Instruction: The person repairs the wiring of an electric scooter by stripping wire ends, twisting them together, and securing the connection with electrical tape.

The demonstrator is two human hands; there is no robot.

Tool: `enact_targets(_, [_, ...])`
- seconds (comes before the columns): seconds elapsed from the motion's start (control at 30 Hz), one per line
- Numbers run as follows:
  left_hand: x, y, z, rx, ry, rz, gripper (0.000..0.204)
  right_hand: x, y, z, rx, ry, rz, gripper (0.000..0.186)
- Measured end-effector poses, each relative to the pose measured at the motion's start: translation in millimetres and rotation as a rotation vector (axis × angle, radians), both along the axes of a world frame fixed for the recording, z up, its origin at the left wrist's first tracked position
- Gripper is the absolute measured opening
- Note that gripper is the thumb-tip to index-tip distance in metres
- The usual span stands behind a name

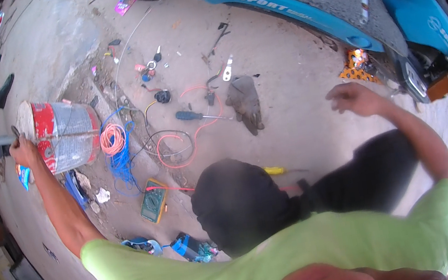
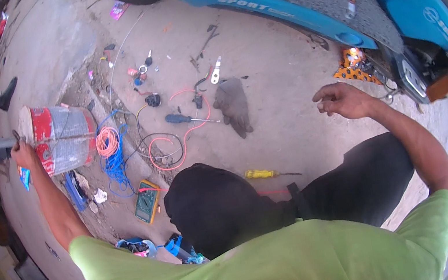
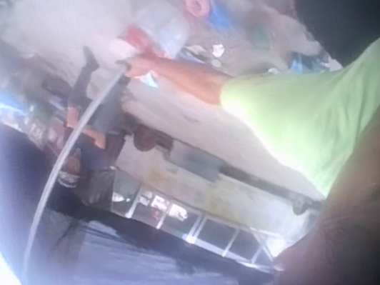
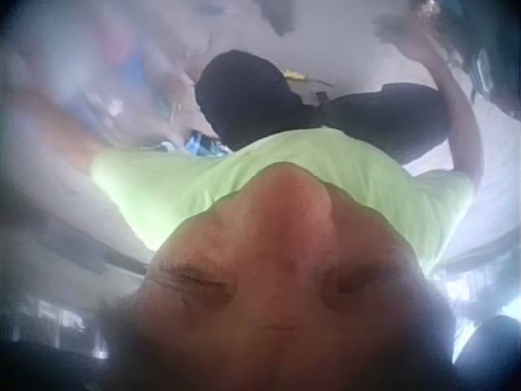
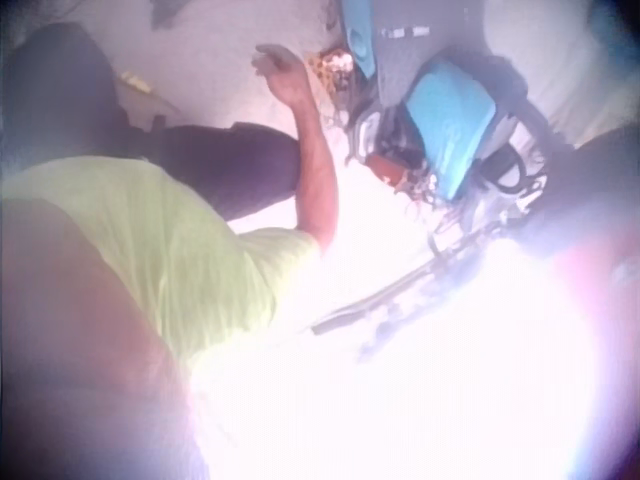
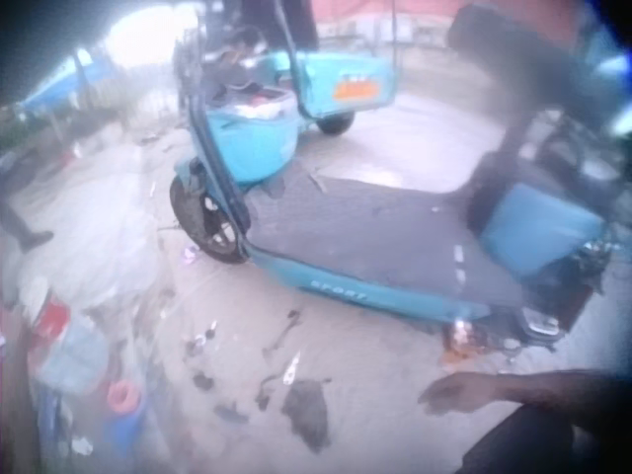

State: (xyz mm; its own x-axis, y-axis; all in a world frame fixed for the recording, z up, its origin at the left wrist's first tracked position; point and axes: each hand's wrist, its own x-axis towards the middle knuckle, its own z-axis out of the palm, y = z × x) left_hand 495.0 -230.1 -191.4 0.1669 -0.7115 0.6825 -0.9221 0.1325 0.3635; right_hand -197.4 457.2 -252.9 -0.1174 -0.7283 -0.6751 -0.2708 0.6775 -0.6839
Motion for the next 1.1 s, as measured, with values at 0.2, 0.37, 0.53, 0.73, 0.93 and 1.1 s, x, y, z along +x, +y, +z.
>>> enact_targets(0.2, [-216.1,168.7,-38.6,0.524,0.368,-0.783,0.032,-0.9,-9.0,40.4,-0.079,0.021,0.077,0.046])
enact_targets(0.37, [-425.1,408.6,1.1,0.803,0.155,-1.631,0.037,25.4,-4.0,86.2,-0.267,-0.139,-0.085,0.060])
enact_targets(0.53, [-538.5,532.4,49.4,0.656,-0.146,-1.954,0.031,10.7,45.1,112.6,-0.541,-0.140,-0.280,0.038])
enact_targets(0.73, [-607.3,584.0,63.6,1.056,0.040,-1.895,0.027,-30.8,122.7,111.7,-0.753,-0.104,-0.599,0.035])
enact_targets(0.93, [-615.7,622.8,64.5,1.161,0.423,-1.980,0.031,-25.4,156.9,108.6,-1.006,0.003,-0.688,0.034])
enact_targets(1.1, [-610.9,630.3,75.6,1.038,0.361,-2.079,0.037,-26.7,167.9,114.8,-1.067,0.227,-0.644,0.031])
